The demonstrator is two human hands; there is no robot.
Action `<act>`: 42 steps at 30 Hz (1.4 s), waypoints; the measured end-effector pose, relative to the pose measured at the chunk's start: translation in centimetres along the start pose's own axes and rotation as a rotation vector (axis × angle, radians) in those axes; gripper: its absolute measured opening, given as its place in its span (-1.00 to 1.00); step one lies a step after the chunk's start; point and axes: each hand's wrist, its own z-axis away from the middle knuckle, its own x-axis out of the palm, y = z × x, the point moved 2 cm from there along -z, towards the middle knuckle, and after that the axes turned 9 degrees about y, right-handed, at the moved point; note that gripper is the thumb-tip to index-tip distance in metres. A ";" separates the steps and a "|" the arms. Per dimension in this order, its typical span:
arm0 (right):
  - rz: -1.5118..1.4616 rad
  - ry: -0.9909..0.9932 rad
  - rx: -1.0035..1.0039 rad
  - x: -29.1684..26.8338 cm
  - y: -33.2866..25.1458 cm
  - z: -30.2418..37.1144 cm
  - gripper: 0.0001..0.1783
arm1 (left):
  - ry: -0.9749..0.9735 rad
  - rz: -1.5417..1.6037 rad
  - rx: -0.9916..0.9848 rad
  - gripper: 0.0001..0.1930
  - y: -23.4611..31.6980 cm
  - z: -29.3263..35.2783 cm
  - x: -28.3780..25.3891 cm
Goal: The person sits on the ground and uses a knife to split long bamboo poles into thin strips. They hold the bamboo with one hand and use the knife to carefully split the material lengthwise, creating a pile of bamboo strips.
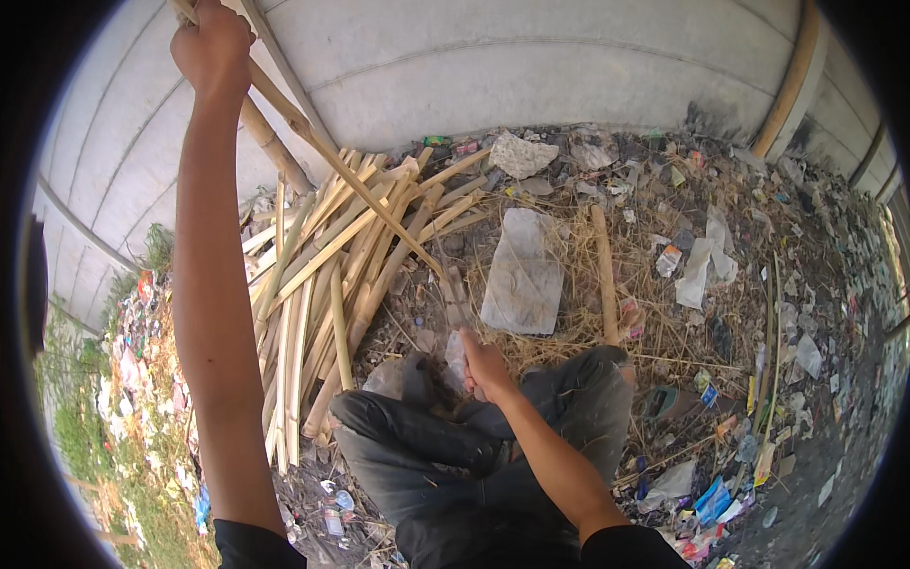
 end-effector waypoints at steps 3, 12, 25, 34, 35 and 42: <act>-0.008 -0.006 0.026 0.1 0.8 0.1 -0.31 | 0.087 -0.022 0.049 -0.31 -0.9 -0.8 0.3; -0.045 -0.002 0.147 0.4 2.1 -1.2 -0.28 | -0.089 0.068 0.096 -0.33 0.1 0.1 -0.8; 0.019 -0.017 0.122 -1.5 2.3 -3.6 -0.32 | -0.015 0.043 0.097 -0.36 0.0 0.3 0.3; 0.064 -0.025 0.066 -1.1 1.7 -3.3 -0.30 | 0.037 -0.025 0.100 -0.39 0.0 0.3 1.1; 0.063 -0.024 0.070 -1.0 1.7 -3.3 -0.30 | 0.040 -0.042 0.117 -0.39 0.0 0.4 1.2; 0.105 -0.007 0.056 -1.2 -0.4 -4.7 -0.27 | 0.114 -0.055 0.258 -0.38 -1.6 -0.7 1.5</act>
